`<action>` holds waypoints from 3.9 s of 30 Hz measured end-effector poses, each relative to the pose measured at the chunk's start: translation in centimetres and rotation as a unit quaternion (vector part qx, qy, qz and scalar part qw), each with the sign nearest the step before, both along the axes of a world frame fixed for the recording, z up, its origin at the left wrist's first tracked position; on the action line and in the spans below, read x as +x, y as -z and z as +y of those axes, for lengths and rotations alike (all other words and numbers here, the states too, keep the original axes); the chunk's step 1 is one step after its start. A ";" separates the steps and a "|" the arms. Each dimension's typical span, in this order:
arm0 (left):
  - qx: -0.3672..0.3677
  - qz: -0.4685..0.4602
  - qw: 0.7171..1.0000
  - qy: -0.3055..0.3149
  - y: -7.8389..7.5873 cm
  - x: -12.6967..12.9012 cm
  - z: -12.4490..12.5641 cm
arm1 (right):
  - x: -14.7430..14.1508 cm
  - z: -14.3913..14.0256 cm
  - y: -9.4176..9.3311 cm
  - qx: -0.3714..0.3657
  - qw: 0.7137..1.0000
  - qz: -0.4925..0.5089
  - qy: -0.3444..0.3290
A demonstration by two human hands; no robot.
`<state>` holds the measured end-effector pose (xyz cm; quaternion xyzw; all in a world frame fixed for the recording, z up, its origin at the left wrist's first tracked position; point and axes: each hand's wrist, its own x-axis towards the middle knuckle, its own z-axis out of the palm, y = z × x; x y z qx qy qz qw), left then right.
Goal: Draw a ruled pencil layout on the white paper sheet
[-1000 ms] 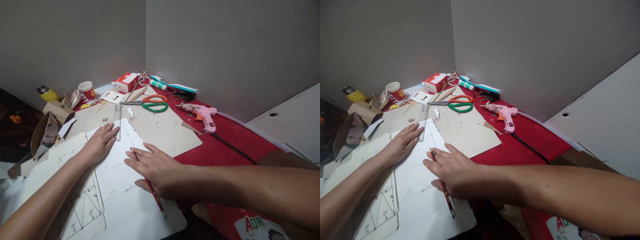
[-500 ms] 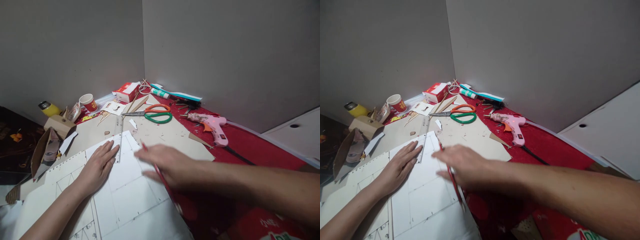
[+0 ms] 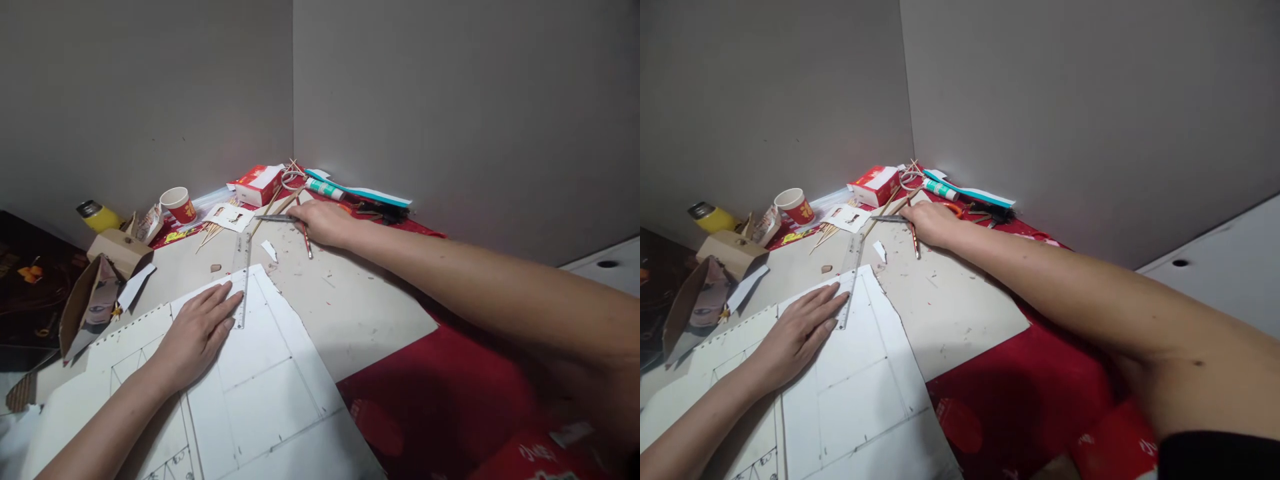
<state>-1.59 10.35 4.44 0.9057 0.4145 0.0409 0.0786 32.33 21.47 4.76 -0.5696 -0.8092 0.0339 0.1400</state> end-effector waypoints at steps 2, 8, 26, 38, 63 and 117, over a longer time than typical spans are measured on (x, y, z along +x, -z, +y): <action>0.005 0.005 1.000 0.002 -0.2 0.3 0.4 | 0.1 0.4 -0.2 0.012 1.000 0.007 0.023; 0.016 0.009 1.000 0.014 -0.3 0.7 1.1 | -3.0 -5.3 -0.3 0.029 0.997 0.055 -0.052; 0.002 -0.045 0.996 0.081 0.5 1.5 4.2 | -6.0 -12.8 3.1 -0.028 0.961 0.147 -0.231; 0.014 -0.067 0.995 0.078 1.0 1.0 4.3 | -5.8 -13.1 2.8 -0.022 0.964 0.140 -0.226; -0.031 -0.040 0.995 0.086 0.4 1.3 4.6 | -5.7 -13.0 2.7 0.013 0.963 0.127 -0.238; 0.007 -0.038 0.994 0.099 0.3 1.5 4.4 | -5.6 -13.0 2.6 0.037 0.961 0.141 -0.235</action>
